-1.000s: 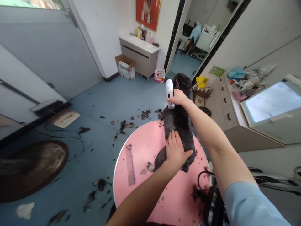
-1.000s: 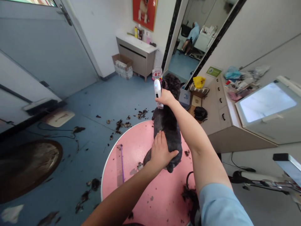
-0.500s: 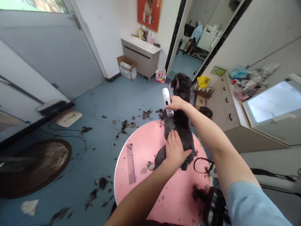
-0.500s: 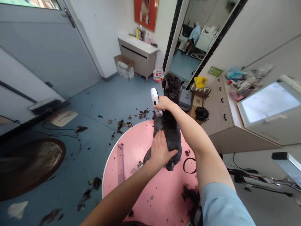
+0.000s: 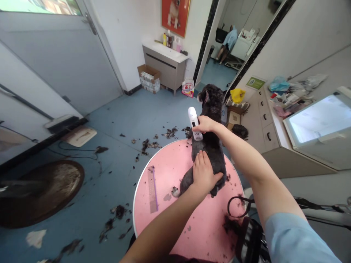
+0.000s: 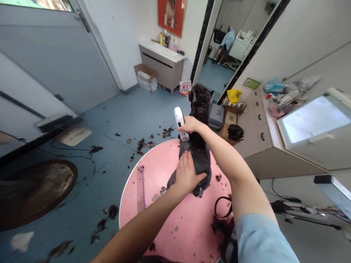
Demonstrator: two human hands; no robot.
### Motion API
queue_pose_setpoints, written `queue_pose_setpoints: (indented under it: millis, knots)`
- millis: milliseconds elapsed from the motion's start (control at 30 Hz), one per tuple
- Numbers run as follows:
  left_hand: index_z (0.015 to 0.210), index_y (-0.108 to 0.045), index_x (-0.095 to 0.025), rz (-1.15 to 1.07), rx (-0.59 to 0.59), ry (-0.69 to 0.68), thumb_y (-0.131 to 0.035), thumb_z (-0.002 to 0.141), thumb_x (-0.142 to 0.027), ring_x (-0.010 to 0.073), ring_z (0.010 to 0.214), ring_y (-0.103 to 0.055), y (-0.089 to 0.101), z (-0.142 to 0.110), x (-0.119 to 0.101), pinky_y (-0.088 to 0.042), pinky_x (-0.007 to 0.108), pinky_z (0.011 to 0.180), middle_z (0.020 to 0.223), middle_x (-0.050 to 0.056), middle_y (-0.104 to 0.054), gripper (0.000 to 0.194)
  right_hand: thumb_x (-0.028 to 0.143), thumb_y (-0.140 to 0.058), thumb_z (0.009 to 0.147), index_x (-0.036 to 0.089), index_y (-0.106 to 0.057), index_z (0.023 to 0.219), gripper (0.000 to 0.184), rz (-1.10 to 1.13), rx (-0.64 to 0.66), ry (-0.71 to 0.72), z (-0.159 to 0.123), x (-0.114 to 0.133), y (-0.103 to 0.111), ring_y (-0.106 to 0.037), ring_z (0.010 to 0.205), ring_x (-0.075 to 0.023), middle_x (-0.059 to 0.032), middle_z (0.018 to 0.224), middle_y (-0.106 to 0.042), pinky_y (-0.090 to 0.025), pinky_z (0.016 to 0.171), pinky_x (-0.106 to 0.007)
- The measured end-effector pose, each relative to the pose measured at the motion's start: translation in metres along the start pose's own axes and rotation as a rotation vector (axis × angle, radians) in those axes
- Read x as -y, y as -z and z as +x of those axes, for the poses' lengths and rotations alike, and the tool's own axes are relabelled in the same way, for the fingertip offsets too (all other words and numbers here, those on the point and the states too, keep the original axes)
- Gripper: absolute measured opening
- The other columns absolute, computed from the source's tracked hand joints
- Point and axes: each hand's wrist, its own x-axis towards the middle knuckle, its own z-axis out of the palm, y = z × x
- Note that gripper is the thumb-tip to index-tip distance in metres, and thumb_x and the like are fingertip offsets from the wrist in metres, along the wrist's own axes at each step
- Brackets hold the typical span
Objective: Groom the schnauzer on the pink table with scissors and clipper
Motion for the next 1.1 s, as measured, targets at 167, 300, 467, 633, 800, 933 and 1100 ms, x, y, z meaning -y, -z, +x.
queue_pose_setpoints:
  millis: [167,300,467,633,800,933,1100]
  knots:
    - [0.148,-0.029,0.0,0.023,0.013,0.011,-0.08,0.066,-0.04,0.0401,0.145,-0.03,0.001,-0.001,-0.002,-0.031,0.05,0.117,0.154,0.03,-0.031,0.105,0.029,-0.073,0.073,0.01,-0.065,0.095,0.03,-0.066,-0.213,-0.02,0.0,-0.002,0.004,-0.068,0.07,-0.0191,-0.0111,0.086,-0.072,-0.054,0.067,-0.027]
    - [0.148,-0.03,-0.001,0.053,-0.013,-0.005,-0.079,0.067,-0.04,0.0396,0.144,-0.033,0.002,-0.002,-0.002,-0.033,0.051,0.116,0.154,0.029,-0.034,0.102,0.029,-0.071,0.075,0.011,-0.064,0.09,0.024,-0.077,-0.074,-0.014,-0.006,-0.002,0.003,-0.066,0.063,-0.0168,-0.0096,0.083,-0.071,-0.053,0.06,-0.025]
    - [0.146,-0.032,0.003,0.077,0.001,0.001,-0.081,0.066,-0.039,0.039,0.144,-0.032,0.005,-0.002,-0.006,-0.033,0.047,0.117,0.154,0.03,-0.033,0.103,0.03,-0.071,0.076,0.011,-0.064,0.093,0.027,-0.08,-0.023,0.017,-0.013,0.001,0.002,-0.065,0.061,-0.0148,-0.0076,0.08,-0.071,-0.051,0.057,-0.023]
    - [0.146,-0.031,0.005,0.081,0.007,0.008,-0.081,0.067,-0.037,0.0394,0.144,-0.032,0.006,-0.002,-0.007,-0.034,0.048,0.116,0.153,0.031,-0.033,0.103,0.029,-0.07,0.077,0.01,-0.063,0.095,0.028,-0.078,-0.091,-0.015,-0.013,-0.003,0.003,-0.064,0.06,-0.0138,-0.0088,0.083,-0.071,-0.049,0.054,-0.021]
    - [0.145,-0.032,0.006,0.071,-0.003,-0.002,-0.081,0.066,-0.036,0.0405,0.143,-0.033,0.006,-0.003,-0.006,-0.034,0.049,0.116,0.152,0.032,-0.034,0.102,0.029,-0.072,0.075,0.012,-0.062,0.094,0.028,-0.03,0.032,0.029,-0.024,-0.002,-0.002,-0.063,0.057,-0.0132,-0.0074,0.082,-0.071,-0.049,0.051,-0.021]
    - [0.146,-0.032,0.006,0.072,-0.005,0.002,-0.081,0.066,-0.037,0.0403,0.143,-0.033,0.005,-0.004,-0.006,-0.033,0.048,0.117,0.152,0.031,-0.034,0.103,0.031,-0.07,0.076,0.011,-0.061,0.096,0.029,-0.048,-0.046,0.018,-0.026,-0.002,-0.001,-0.064,0.058,-0.0141,-0.0083,0.083,-0.071,-0.051,0.054,-0.023]
    - [0.146,-0.031,0.007,0.08,0.008,0.012,-0.081,0.067,-0.037,0.0403,0.143,-0.032,0.005,-0.004,-0.006,-0.033,0.048,0.117,0.152,0.031,-0.034,0.103,0.031,-0.071,0.075,0.012,-0.062,0.095,0.029,-0.05,0.018,0.063,-0.03,-0.006,-0.004,-0.064,0.059,-0.0143,-0.0076,0.083,-0.071,-0.05,0.055,-0.023]
